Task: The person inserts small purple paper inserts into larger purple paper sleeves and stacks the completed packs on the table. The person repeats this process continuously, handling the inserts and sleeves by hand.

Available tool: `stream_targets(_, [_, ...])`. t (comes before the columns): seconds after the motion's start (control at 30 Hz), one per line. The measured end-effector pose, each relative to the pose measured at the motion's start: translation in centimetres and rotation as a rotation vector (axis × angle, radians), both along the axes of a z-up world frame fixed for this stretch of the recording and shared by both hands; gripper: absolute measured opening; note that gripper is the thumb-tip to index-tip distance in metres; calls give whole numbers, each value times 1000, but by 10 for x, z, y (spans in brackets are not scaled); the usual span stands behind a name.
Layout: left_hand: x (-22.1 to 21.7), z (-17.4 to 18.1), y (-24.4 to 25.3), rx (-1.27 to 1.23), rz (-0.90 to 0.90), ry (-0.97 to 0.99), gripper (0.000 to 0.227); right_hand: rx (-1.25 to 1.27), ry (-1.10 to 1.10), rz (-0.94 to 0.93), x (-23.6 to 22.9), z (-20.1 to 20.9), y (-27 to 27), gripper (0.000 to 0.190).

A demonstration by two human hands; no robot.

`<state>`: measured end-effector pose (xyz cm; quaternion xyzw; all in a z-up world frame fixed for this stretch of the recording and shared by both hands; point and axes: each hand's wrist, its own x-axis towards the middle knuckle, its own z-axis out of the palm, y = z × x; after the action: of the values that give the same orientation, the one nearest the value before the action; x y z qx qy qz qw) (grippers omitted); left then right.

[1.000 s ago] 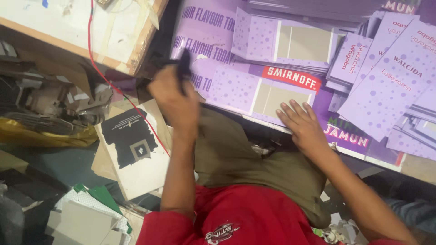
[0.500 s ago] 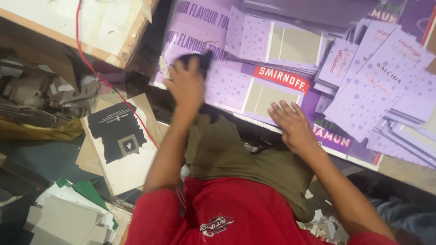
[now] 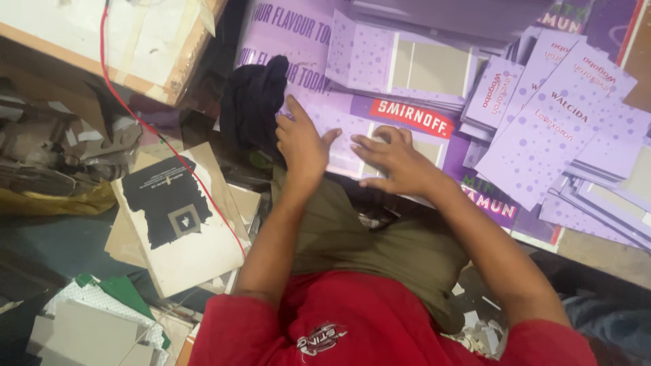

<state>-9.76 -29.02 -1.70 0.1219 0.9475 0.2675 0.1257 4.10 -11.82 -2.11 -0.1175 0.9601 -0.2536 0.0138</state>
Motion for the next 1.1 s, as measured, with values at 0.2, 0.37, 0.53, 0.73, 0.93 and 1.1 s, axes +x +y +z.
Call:
stream_targets(0.2, [-40, 3, -22, 415, -315, -162, 53, -273, 154, -97, 5, -16, 8, 62])
stream_targets(0.37, [-26, 1, -10, 423, -533, -269, 57, -155, 264, -152, 15, -36, 2, 42])
stream_targets(0.53, [70, 10, 82, -49, -563, 168, 78, -764, 7, -586, 13, -48, -7, 28])
stream_targets(0.73, [79, -23, 85, 33, -490, 321, 42, -303, 96, -278, 11, -33, -4, 35])
stream_targets(0.93, [-61, -67, -61, 393, -107, -214, 23, -132, 151, -164, 15, -14, -7, 43])
stream_targets(1.1, [-10, -39, -42, 556, -264, 8, 43, -102, 163, -168, 13, -15, -14, 44])
